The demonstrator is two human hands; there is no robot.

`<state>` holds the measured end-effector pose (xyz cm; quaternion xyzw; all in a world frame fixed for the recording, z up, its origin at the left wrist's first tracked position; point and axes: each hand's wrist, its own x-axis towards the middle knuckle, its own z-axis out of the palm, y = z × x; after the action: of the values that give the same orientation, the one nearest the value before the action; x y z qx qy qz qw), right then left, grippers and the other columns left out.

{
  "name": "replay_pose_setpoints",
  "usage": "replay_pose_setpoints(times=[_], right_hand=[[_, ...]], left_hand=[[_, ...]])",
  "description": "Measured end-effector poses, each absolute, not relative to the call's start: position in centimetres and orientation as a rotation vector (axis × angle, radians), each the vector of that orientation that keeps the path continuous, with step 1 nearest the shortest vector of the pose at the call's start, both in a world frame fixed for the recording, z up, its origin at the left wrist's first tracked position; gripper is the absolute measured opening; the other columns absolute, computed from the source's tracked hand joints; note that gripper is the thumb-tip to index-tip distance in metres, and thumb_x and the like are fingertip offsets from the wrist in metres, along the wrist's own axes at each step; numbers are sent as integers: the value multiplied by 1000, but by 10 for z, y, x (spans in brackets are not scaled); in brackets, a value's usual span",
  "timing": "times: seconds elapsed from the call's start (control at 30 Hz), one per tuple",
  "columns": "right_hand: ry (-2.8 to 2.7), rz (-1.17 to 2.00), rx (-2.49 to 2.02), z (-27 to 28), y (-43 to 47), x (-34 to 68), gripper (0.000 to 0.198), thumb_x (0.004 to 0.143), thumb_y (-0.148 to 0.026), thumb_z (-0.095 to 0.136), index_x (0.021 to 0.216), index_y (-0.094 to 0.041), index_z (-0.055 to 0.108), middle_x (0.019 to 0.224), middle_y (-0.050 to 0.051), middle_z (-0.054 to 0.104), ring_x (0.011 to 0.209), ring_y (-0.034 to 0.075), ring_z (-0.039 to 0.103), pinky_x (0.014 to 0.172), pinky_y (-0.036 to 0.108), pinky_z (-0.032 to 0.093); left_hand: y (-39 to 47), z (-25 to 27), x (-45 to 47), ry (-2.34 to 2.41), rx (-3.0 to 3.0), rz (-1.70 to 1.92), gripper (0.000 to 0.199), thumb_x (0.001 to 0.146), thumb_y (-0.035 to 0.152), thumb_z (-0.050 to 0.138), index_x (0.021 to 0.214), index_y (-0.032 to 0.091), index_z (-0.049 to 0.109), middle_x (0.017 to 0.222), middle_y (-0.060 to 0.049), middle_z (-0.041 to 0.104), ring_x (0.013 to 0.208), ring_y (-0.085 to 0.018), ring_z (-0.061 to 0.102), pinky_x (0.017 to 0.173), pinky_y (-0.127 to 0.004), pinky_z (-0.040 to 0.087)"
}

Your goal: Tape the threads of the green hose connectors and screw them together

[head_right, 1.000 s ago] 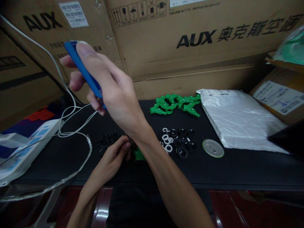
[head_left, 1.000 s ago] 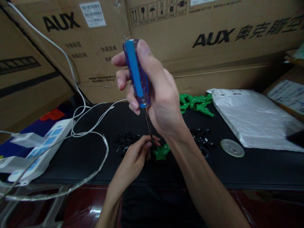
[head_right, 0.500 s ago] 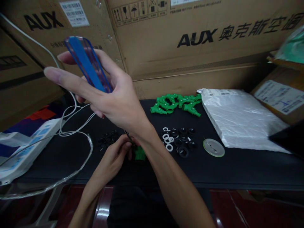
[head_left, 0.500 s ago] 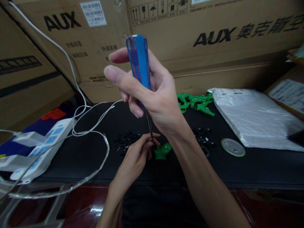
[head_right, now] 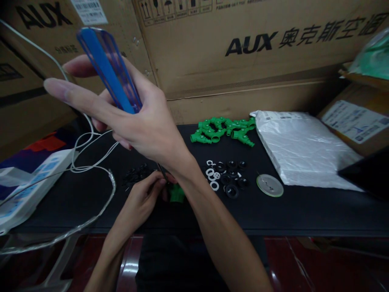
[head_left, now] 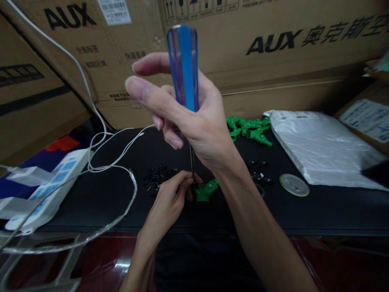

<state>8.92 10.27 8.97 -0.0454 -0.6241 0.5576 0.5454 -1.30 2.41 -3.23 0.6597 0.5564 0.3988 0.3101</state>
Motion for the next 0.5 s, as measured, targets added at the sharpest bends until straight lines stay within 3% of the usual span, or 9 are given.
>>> replay_pose_setpoints(times=[0.07, 0.13, 0.23, 0.33, 0.43, 0.5], right_hand=[[-1485, 1318, -102, 90, 102, 89, 13, 98, -13, 66, 102, -21, 57, 62, -11, 49, 45, 4, 37, 40, 16, 31], [-1487, 1317, -91, 89, 104, 89, 15, 97, -23, 70, 103, -21, 57, 62, -11, 48, 45, 3, 36, 40, 16, 31], [-1470, 1347, -10, 87, 108, 87, 28, 94, -40, 74, 103, -20, 57, 61, -11, 48, 46, 4, 38, 39, 17, 31], [-1473, 1357, 48, 84, 112, 86, 36, 91, -50, 73, 103, -20, 57, 61, -11, 50, 46, 4, 40, 38, 17, 32], [-1480, 1347, 23, 82, 113, 86, 40, 90, -55, 72, 104, -21, 57, 63, -11, 49, 47, 3, 40, 39, 16, 33], [-1482, 1341, 26, 83, 112, 86, 42, 89, -57, 72, 104, -21, 57, 64, -10, 49, 50, 3, 41, 39, 15, 33]], left_hand=[[24, -34, -13, 1495, 1660, 1067, 14, 105, 27, 50, 99, 21, 61, 72, 6, 61, 64, -10, 58, 64, -22, 44], [24, -34, -13, 1483, 1588, 1095, 7, 103, 28, 54, 104, 21, 58, 82, 5, 66, 64, -10, 59, 64, -21, 45], [24, -33, -12, 1430, 1670, 1106, 14, 106, 26, 47, 103, 20, 59, 98, 1, 70, 67, -8, 60, 67, -21, 46], [25, -33, -12, 1452, 1742, 1077, 24, 107, 26, 44, 97, 20, 64, 84, 2, 68, 66, -9, 60, 67, -22, 45], [26, -36, -12, 1484, 1573, 1112, 8, 101, 28, 57, 101, 21, 61, 83, 4, 69, 67, -11, 64, 65, -23, 48], [25, -38, -13, 1458, 1494, 1146, 14, 96, 25, 63, 109, 22, 57, 97, 2, 72, 72, -12, 67, 67, -23, 50]])
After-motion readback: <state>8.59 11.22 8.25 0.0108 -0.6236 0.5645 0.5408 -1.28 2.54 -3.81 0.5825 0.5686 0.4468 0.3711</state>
